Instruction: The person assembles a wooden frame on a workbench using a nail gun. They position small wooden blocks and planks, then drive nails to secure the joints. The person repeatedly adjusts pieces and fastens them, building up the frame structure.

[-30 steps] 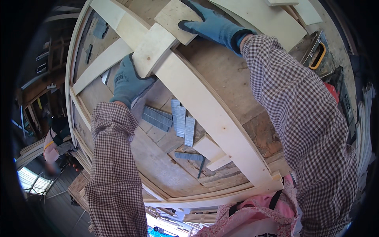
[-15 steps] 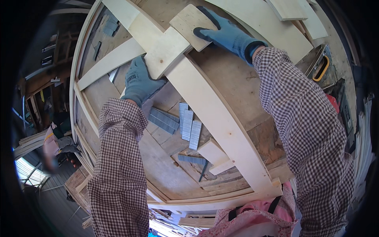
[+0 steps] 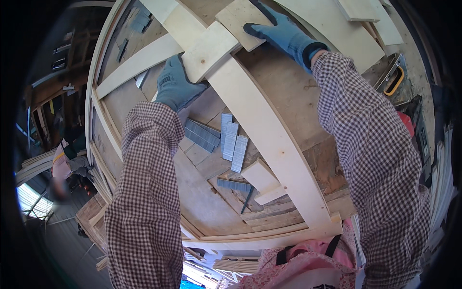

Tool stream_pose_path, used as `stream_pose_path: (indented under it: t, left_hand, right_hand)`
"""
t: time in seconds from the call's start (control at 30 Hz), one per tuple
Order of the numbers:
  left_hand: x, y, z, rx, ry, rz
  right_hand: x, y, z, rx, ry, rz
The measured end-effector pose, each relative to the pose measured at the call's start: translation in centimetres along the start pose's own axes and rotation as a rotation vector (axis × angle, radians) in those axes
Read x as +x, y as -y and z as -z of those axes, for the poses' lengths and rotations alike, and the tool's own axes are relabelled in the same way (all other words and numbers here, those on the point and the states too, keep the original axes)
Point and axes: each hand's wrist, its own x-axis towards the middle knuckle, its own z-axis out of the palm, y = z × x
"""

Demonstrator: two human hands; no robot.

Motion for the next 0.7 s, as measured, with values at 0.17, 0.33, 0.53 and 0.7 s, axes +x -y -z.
stream_pose_path:
  t: [0.17, 0.33, 0.53, 0.7]
  left_hand:
    - [0.5, -0.1, -0.1, 0.0, 0.032, -0.003]
    - [0.5, 0.5, -0.2, 0.05, 0.028, 0.027]
    - [-0.1, 0.4, 0.2, 0.034, 0.043, 0.064]
    - [0.2, 0.0, 0.4, 0.063, 0.094, 0.086]
  right_hand:
    - [-3.6, -2.0, 0.0, 0.347, -0.286, -0.031]
    - [-19.0, -2.0, 3.8, 0.614, -0.055, -0.31]
    - [-32.4, 3.2, 6.9, -0.418, -0.129, 0.191]
    - [-38.3, 0.1, 10.6, -0.787, -0.326, -0.126]
